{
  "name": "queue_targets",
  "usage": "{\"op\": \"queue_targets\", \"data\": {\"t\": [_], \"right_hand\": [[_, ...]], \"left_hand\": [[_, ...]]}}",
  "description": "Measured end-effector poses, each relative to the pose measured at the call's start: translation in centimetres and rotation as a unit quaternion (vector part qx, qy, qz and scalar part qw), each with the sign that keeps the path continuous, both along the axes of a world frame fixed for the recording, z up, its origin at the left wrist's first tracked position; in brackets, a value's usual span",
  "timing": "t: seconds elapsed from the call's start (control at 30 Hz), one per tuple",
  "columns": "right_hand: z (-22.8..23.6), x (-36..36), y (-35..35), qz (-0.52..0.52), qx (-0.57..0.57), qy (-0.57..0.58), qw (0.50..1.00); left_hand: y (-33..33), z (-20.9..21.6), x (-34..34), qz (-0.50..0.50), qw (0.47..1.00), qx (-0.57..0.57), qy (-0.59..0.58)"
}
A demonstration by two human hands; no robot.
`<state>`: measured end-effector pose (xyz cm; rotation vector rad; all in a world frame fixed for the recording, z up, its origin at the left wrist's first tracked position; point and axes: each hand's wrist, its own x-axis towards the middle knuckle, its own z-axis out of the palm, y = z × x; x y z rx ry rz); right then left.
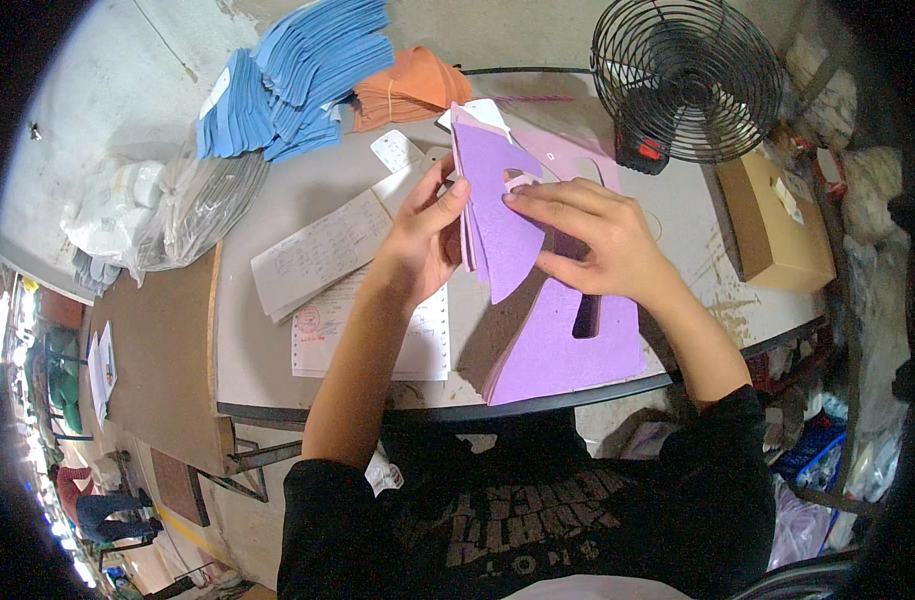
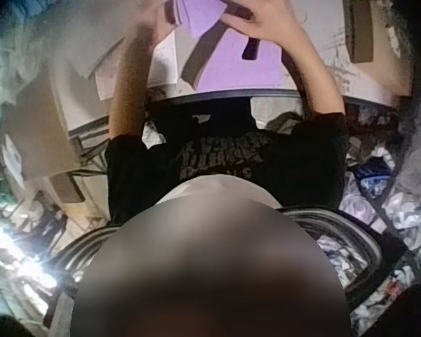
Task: The person repeatedly picks up, separates, and restacks purple and pink fabric pieces on a table. They handle the pieces one by one, aligning edges and occasionally flipping them over. A coworker is visible in the background handling other items.
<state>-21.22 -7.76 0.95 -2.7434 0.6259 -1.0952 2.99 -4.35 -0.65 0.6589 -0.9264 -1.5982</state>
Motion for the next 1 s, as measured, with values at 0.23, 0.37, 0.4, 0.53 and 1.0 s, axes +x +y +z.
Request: {"op": "queue_targets", "data": {"t": [0.23, 0.37, 0.4, 0.53, 1.0], "right_hand": [[-0.4, -0.1, -0.1, 0.006, -0.004, -0.009, 1.000], [-0.6, -0.1, 0.0, 0.010, -0.006, -0.022, 1.000], [-0.6, 0.1, 0.0, 0.007, -0.007, -0.026, 1.000], [-0.8, 0.3, 0.1, -0.005, -0.014, -0.041, 0.999], [-0.9, -0.5, -1.2, -0.002, 0.092, -0.133, 0.987]], "left_hand": [[0.2, -0.3, -0.9, 0.005, 1.000, -0.018, 0.003], [0.4, -0.1, -0.6, -0.004, 0.999, -0.025, -0.019], [0.5, 0.0, -0.5, 0.007, 0.999, -0.021, -0.029], [0.2, -0.3, -0.6, -0.019, 0.999, -0.028, -0.022], [0.0, 0.1, 0.2, -0.058, 0.997, -0.017, -0.049]]}}
